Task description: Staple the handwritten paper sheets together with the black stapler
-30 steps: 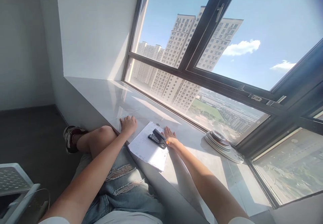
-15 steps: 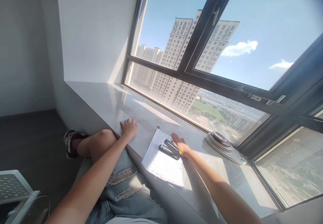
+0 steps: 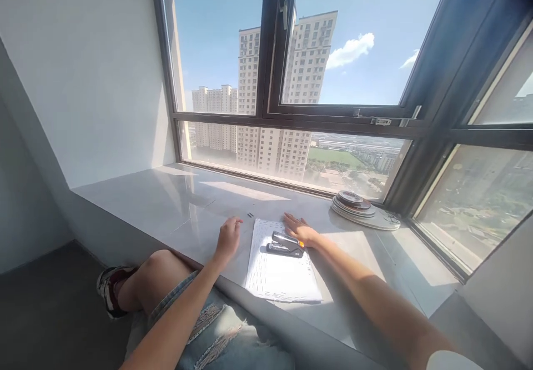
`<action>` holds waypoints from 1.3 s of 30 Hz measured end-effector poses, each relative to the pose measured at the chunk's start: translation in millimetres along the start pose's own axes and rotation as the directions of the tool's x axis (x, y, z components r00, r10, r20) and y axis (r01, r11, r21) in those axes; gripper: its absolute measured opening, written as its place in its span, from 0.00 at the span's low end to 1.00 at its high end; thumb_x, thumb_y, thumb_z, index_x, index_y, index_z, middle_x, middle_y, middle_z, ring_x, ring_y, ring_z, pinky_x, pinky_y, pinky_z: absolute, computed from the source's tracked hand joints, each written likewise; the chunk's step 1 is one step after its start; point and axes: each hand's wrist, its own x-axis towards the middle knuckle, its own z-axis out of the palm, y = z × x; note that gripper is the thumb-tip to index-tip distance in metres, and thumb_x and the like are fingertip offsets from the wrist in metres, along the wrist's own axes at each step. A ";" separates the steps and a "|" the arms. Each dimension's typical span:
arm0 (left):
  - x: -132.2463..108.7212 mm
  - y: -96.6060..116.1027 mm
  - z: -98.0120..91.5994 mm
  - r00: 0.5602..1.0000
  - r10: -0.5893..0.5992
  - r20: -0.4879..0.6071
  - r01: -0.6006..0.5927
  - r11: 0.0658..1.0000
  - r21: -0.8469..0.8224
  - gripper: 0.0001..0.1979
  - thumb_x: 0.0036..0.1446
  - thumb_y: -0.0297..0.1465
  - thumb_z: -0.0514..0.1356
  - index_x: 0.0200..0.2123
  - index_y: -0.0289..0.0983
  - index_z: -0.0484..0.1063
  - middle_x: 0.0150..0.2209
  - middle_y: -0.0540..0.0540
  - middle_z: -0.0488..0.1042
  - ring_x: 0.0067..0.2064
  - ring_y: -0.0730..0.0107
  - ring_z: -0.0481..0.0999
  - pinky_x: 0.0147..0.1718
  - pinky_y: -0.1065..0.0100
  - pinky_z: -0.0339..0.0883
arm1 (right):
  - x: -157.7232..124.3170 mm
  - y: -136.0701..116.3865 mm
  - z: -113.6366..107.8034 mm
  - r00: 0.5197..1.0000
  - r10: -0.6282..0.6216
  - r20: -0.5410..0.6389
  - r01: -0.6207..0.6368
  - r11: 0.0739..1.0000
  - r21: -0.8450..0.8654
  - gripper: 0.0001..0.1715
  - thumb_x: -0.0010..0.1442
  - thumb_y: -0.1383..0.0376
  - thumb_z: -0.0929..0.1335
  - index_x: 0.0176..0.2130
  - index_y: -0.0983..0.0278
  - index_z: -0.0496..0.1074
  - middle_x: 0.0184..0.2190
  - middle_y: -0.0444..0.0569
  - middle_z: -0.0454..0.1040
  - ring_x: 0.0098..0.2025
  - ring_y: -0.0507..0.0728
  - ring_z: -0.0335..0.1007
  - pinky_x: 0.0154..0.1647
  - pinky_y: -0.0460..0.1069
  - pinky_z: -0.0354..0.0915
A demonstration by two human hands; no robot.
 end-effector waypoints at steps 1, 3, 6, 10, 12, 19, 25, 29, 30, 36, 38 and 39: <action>-3.9 13.0 12.0 0.999 0.005 0.047 0.003 0.986 -0.165 0.13 0.65 0.32 0.51 0.42 0.40 0.76 0.48 0.42 0.79 0.54 0.57 0.76 0.57 0.56 0.67 | -3.7 -1.1 -2.0 0.996 0.032 -0.085 -0.029 0.999 0.033 0.39 0.67 0.54 0.60 0.72 0.62 0.55 0.75 0.52 0.44 0.76 0.63 0.40 0.74 0.64 0.40; -9.7 36.3 35.0 0.984 -0.054 0.169 0.133 0.853 -0.505 0.12 0.62 0.34 0.55 0.42 0.39 0.76 0.51 0.40 0.79 0.55 0.57 0.77 0.57 0.55 0.68 | -16.2 -4.9 -6.7 0.959 0.116 -0.258 -0.073 0.982 0.171 0.34 0.64 0.57 0.62 0.66 0.64 0.66 0.72 0.55 0.55 0.72 0.64 0.51 0.72 0.60 0.50; -8.9 55.6 60.6 0.946 -0.146 0.290 0.320 0.568 -0.758 0.13 0.63 0.35 0.53 0.45 0.38 0.74 0.55 0.37 0.77 0.56 0.57 0.78 0.57 0.53 0.70 | -43.6 -17.5 -9.9 0.894 0.307 -0.325 -0.096 0.842 0.531 0.27 0.65 0.55 0.59 0.55 0.63 0.73 0.58 0.56 0.73 0.60 0.63 0.70 0.62 0.58 0.65; 0.1 49.0 76.7 0.925 -0.274 0.262 0.379 0.647 -0.661 0.15 0.66 0.34 0.48 0.44 0.37 0.72 0.54 0.35 0.77 0.56 0.59 0.78 0.55 0.55 0.73 | -73.4 -38.6 -2.3 0.896 0.317 -0.312 0.042 0.638 0.769 0.23 0.62 0.58 0.57 0.46 0.62 0.74 0.53 0.57 0.76 0.55 0.62 0.73 0.57 0.55 0.70; 0.8 40.7 77.7 0.928 -0.293 0.229 0.370 0.795 -0.481 0.16 0.66 0.33 0.46 0.41 0.37 0.73 0.50 0.34 0.78 0.52 0.58 0.80 0.52 0.55 0.74 | -78.7 -45.3 1.5 0.904 0.283 -0.320 0.090 0.606 0.790 0.22 0.60 0.62 0.57 0.46 0.61 0.75 0.52 0.57 0.77 0.56 0.62 0.72 0.59 0.55 0.68; -19.0 23.8 64.9 0.945 0.073 0.317 -0.087 0.996 0.030 0.15 0.61 0.25 0.52 0.47 0.39 0.74 0.54 0.40 0.75 0.60 0.55 0.71 0.64 0.53 0.60 | -78.2 -55.1 -6.1 0.972 0.143 -0.184 0.104 0.441 0.891 0.29 0.49 0.66 0.59 0.47 0.64 0.77 0.53 0.57 0.78 0.57 0.65 0.74 0.56 0.59 0.69; -34.0 12.6 69.2 0.885 0.159 0.438 -0.336 0.869 0.363 0.22 0.66 0.24 0.48 0.61 0.37 0.66 0.66 0.34 0.65 0.70 0.50 0.59 0.68 0.44 0.48 | -86.6 -61.1 -15.2 0.982 0.140 -0.128 0.046 0.476 0.878 0.31 0.51 0.67 0.59 0.51 0.68 0.76 0.51 0.59 0.79 0.56 0.64 0.74 0.57 0.58 0.69; -35.1 14.8 69.0 0.910 0.129 0.394 -0.305 0.852 0.426 0.23 0.67 0.25 0.48 0.63 0.38 0.65 0.69 0.34 0.61 0.72 0.45 0.55 0.67 0.42 0.49 | -87.0 -58.0 -13.1 0.968 0.170 -0.184 0.056 0.569 0.820 0.29 0.55 0.68 0.58 0.52 0.65 0.76 0.53 0.56 0.78 0.56 0.63 0.73 0.57 0.59 0.69; -34.5 15.9 67.7 0.917 0.128 0.377 -0.299 0.848 0.438 0.24 0.66 0.24 0.48 0.64 0.38 0.65 0.69 0.34 0.61 0.72 0.46 0.55 0.67 0.42 0.49 | -85.7 -56.2 -11.0 0.962 0.166 -0.216 0.082 0.579 0.811 0.27 0.56 0.68 0.59 0.51 0.63 0.76 0.53 0.55 0.78 0.56 0.63 0.73 0.58 0.58 0.68; -32.9 23.0 59.9 0.941 -0.007 0.338 -0.198 0.799 0.568 0.25 0.67 0.26 0.48 0.66 0.35 0.64 0.70 0.33 0.58 0.72 0.42 0.54 0.67 0.36 0.47 | -72.8 -42.5 7.0 0.931 0.168 -0.323 0.105 0.725 0.681 0.22 0.59 0.65 0.59 0.47 0.61 0.75 0.49 0.52 0.78 0.51 0.61 0.73 0.55 0.54 0.68; -34.2 27.0 59.0 0.937 -0.075 0.340 -0.159 0.776 0.610 0.25 0.69 0.30 0.47 0.67 0.35 0.63 0.71 0.33 0.57 0.72 0.40 0.53 0.66 0.34 0.46 | -70.4 -38.9 11.1 0.928 0.177 -0.328 0.060 0.797 0.600 0.22 0.60 0.66 0.58 0.47 0.62 0.75 0.48 0.52 0.78 0.48 0.60 0.73 0.53 0.54 0.67; -35.0 29.3 58.6 0.934 -0.094 0.344 -0.153 0.765 0.625 0.25 0.70 0.32 0.47 0.68 0.35 0.62 0.71 0.34 0.57 0.72 0.40 0.53 0.66 0.33 0.45 | -69.9 -37.5 12.5 0.925 0.175 -0.338 0.047 0.829 0.558 0.22 0.59 0.66 0.58 0.46 0.62 0.75 0.47 0.52 0.78 0.48 0.60 0.72 0.53 0.54 0.67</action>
